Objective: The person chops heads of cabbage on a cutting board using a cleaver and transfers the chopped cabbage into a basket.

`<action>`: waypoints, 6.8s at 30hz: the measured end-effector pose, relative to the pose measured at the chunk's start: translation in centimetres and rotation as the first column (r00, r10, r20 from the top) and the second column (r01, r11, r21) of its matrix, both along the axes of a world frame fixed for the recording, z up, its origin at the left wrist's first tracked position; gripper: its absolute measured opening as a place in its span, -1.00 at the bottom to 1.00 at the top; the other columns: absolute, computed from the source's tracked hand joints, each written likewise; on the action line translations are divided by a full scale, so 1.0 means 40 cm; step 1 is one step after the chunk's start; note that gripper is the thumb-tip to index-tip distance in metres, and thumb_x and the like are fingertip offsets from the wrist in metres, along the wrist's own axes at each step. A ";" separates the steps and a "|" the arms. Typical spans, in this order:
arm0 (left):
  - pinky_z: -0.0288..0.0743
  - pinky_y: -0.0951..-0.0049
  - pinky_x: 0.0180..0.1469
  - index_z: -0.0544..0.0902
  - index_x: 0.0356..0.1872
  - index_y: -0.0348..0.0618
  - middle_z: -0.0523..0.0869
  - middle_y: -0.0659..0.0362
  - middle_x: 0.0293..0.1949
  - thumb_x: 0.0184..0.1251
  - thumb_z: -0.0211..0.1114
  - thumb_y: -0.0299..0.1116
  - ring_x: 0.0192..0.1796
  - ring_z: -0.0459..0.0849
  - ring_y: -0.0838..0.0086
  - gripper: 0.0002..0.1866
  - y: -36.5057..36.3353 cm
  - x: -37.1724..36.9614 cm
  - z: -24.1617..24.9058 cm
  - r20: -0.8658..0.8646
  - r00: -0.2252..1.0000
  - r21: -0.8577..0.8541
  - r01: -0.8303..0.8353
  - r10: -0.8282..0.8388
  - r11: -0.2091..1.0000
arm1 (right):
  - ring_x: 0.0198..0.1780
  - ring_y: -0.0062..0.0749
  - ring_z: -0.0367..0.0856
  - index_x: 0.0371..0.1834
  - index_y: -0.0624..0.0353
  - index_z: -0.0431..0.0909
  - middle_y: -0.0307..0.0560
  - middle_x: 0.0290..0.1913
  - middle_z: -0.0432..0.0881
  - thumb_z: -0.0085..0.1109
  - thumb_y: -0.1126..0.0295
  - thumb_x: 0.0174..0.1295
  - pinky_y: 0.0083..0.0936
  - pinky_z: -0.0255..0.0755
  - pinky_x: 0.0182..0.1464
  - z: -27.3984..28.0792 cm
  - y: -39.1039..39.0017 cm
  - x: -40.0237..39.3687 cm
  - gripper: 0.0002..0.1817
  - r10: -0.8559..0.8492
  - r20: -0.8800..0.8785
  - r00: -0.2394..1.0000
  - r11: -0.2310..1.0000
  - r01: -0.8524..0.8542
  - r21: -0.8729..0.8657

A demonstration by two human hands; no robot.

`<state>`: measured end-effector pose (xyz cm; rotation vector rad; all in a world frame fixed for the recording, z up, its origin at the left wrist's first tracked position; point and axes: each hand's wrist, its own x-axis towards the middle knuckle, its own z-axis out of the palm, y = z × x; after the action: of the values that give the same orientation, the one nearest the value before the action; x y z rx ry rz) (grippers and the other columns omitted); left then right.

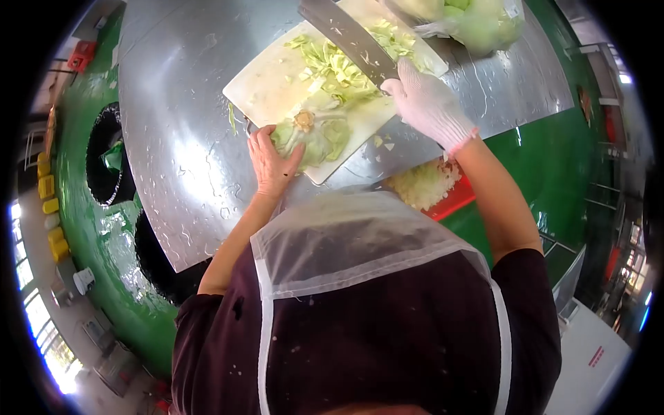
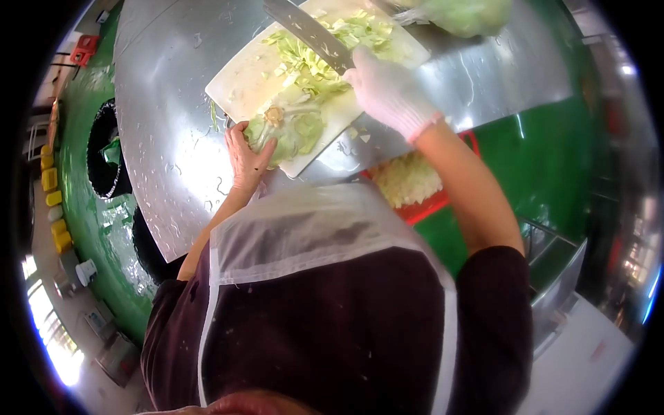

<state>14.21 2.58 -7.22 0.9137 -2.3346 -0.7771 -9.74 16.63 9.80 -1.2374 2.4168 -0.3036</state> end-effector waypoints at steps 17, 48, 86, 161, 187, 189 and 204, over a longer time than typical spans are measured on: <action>0.29 0.11 0.19 0.37 0.10 -0.33 0.43 -0.09 0.00 -0.04 0.53 -0.11 0.10 0.39 0.04 -0.25 0.082 -0.010 -0.017 0.022 0.976 0.009 -0.216 0.216 0.976 | -0.16 0.14 0.66 -0.09 0.29 0.40 0.25 -0.24 0.67 -0.12 0.32 0.38 -0.05 0.48 -0.10 -0.123 -0.039 0.031 -0.75 0.255 0.042 0.966 0.963 -0.258 0.076; 0.37 0.23 0.18 0.36 0.18 -0.36 0.49 -0.07 -0.01 0.21 0.37 -0.32 0.08 0.49 0.13 -0.42 0.114 0.041 0.010 -0.066 0.993 0.381 -0.064 0.097 0.922 | -0.37 -0.13 0.63 -0.20 0.08 0.49 -0.02 -0.46 0.61 0.03 0.03 0.34 -0.24 0.43 -0.32 -0.052 -0.040 -0.142 -0.67 0.387 -0.135 0.912 0.916 -0.397 -0.060; 0.41 0.27 0.13 0.33 0.25 -0.38 0.55 -0.03 0.01 0.26 0.35 -0.34 0.06 0.51 0.27 -0.40 0.191 0.075 -0.014 -0.078 0.953 0.530 -0.209 0.293 0.822 | -0.33 -0.04 0.68 -0.24 0.03 0.57 0.01 -0.39 0.67 0.23 -0.01 0.20 -0.15 0.51 -0.32 -0.198 -0.008 -0.296 -0.66 0.569 -0.401 0.718 0.820 -0.460 0.339; 0.27 0.11 0.37 0.34 0.35 -0.26 0.41 -0.09 0.30 -0.10 0.38 0.07 0.38 0.31 0.09 -0.05 -0.085 -0.156 0.139 0.529 0.686 0.024 0.576 -0.500 0.817 | -0.27 0.30 0.60 0.01 0.24 0.38 0.32 -0.39 0.61 0.01 0.13 0.32 0.07 0.43 -0.17 -0.098 0.207 0.002 -0.60 -0.119 0.020 0.993 0.985 0.121 -0.125; -0.02 -0.03 0.36 0.30 0.17 -0.34 0.30 -0.19 0.25 0.34 0.11 -0.16 0.29 0.23 -0.05 -0.47 0.076 -0.127 -0.057 -0.255 0.958 0.030 -0.126 0.130 0.992 | -0.20 0.16 0.66 -0.08 0.23 0.35 0.23 -0.32 0.66 -0.11 0.21 0.40 -0.01 0.46 -0.16 -0.168 0.023 0.076 -0.71 0.137 0.095 0.986 0.986 -0.145 0.084; -0.05 -0.03 0.38 0.28 0.18 -0.33 0.27 -0.19 0.29 0.32 0.11 -0.18 0.31 0.21 -0.05 -0.47 0.075 -0.125 -0.046 -0.273 0.953 0.003 -0.134 0.129 0.991 | -0.20 0.16 0.66 -0.08 0.22 0.35 0.23 -0.32 0.66 -0.12 0.20 0.40 -0.03 0.46 -0.16 -0.135 0.007 0.059 -0.71 0.171 0.050 0.984 0.979 -0.175 0.104; 0.16 0.05 0.30 0.39 0.19 -0.12 0.37 0.02 0.27 -0.02 0.46 -0.19 0.29 0.34 0.08 -0.30 0.121 -0.070 -0.006 -0.033 0.992 -0.276 0.106 -0.120 0.955 | -0.19 0.20 0.66 -0.06 0.24 0.36 0.22 -0.29 0.66 -0.18 0.30 0.38 0.01 0.48 -0.19 -0.170 -0.002 0.132 -0.75 0.226 0.000 0.974 0.963 -0.224 0.151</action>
<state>11.40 7.43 -7.47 0.6390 -2.3903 -0.4959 -4.44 16.55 3.00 -1.4326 2.2385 -0.0427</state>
